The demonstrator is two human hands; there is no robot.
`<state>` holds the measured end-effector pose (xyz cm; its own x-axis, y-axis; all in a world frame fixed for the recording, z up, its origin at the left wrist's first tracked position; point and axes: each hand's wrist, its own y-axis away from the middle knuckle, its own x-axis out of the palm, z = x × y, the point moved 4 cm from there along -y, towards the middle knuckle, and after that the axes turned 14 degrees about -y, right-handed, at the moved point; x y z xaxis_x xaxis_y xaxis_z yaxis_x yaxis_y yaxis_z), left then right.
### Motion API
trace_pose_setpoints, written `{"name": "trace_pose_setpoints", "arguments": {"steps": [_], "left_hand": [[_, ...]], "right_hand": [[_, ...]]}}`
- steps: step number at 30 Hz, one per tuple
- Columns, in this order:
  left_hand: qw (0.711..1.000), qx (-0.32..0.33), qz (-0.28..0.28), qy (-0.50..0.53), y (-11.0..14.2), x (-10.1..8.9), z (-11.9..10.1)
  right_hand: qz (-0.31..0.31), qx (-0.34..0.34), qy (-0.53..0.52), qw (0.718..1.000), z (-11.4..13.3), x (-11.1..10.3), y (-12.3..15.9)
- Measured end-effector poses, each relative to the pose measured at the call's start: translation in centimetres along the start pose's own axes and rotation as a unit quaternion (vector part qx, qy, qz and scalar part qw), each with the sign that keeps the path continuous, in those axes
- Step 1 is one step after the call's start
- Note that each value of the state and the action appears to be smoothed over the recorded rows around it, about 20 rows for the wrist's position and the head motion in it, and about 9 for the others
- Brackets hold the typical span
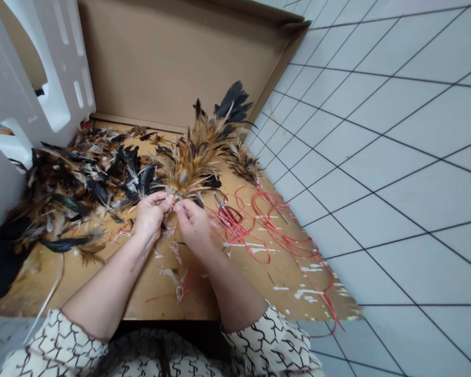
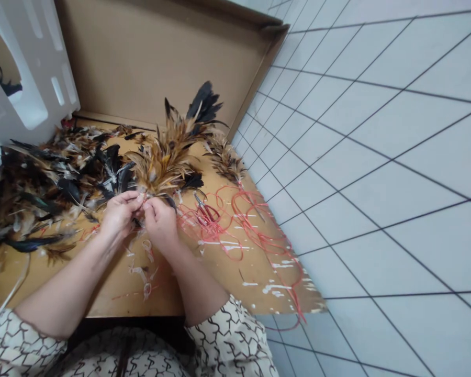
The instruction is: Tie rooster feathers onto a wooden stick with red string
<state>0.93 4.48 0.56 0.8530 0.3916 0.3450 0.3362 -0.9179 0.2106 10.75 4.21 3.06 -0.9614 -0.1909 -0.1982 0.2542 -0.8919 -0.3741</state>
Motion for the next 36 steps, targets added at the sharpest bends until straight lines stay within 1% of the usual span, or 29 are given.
{"name": "trace_pose_setpoints", "arguments": {"steps": [3, 5, 8, 11, 13, 15, 17, 19, 21, 24, 27, 29, 32, 36], "left_hand": [[0.996, 0.069, -0.017, -0.062, 0.3, 0.0, -0.2], [0.987, 0.112, -0.026, -0.113, 0.6, 0.0, -0.5], [0.967, 0.179, -0.028, -0.18, 1.1, 0.1, -0.9], [0.937, 0.25, -0.02, -0.245, 1.5, 0.3, -1.3], [0.905, 0.299, -0.012, -0.303, 1.7, 0.4, -1.4], [0.86, 0.35, -0.007, -0.37, 1.8, 0.5, -1.4], [0.811, 0.393, -0.007, -0.433, 1.8, 0.5, -1.2], [0.768, 0.425, -0.008, -0.479, 1.8, 0.6, -0.9], [0.735, 0.454, -0.005, -0.503, 1.9, 0.7, -0.6], [0.704, 0.489, -0.006, -0.514, 2.3, 0.7, -0.5], [0.69, 0.499, -0.007, -0.524, 2.6, 0.7, -0.6], [0.687, 0.497, 0.004, -0.53, 2.7, 0.8, -0.7], [0.694, 0.487, 0.017, -0.53, 2.7, 0.9, -0.7], [0.708, 0.476, 0.015, -0.521, 2.5, 0.8, -0.8]], "right_hand": [[-0.004, -0.002, -0.019, 1.0, 0.4, -0.3, -0.1], [-0.004, 0.002, -0.031, 0.999, 0.7, -0.5, -0.1], [-0.013, 0.01, -0.052, 0.999, 0.9, -0.8, -0.2], [-0.016, 0.018, -0.074, 0.997, 0.9, -0.8, -0.5], [-0.019, 0.019, -0.093, 0.995, 0.9, -0.8, -0.7], [-0.024, 0.025, -0.119, 0.992, 0.8, -0.8, -0.9], [-0.026, 0.049, -0.152, 0.987, 0.6, -0.8, -1.1], [-0.029, 0.085, -0.19, 0.978, 0.4, -1.0, -1.3], [-0.034, 0.12, -0.23, 0.965, 0.2, -1.2, -1.4], [-0.02, 0.16, -0.286, 0.945, 0.1, -1.4, -1.5], [0.008, 0.188, -0.319, 0.929, 0.2, -1.6, -1.6], [0.021, 0.198, -0.328, 0.923, 0.2, -1.6, -1.6], [0.032, 0.208, -0.337, 0.918, 0.1, -1.6, -1.5], [0.056, 0.216, -0.352, 0.909, 0.0, -1.5, -1.5]]}}
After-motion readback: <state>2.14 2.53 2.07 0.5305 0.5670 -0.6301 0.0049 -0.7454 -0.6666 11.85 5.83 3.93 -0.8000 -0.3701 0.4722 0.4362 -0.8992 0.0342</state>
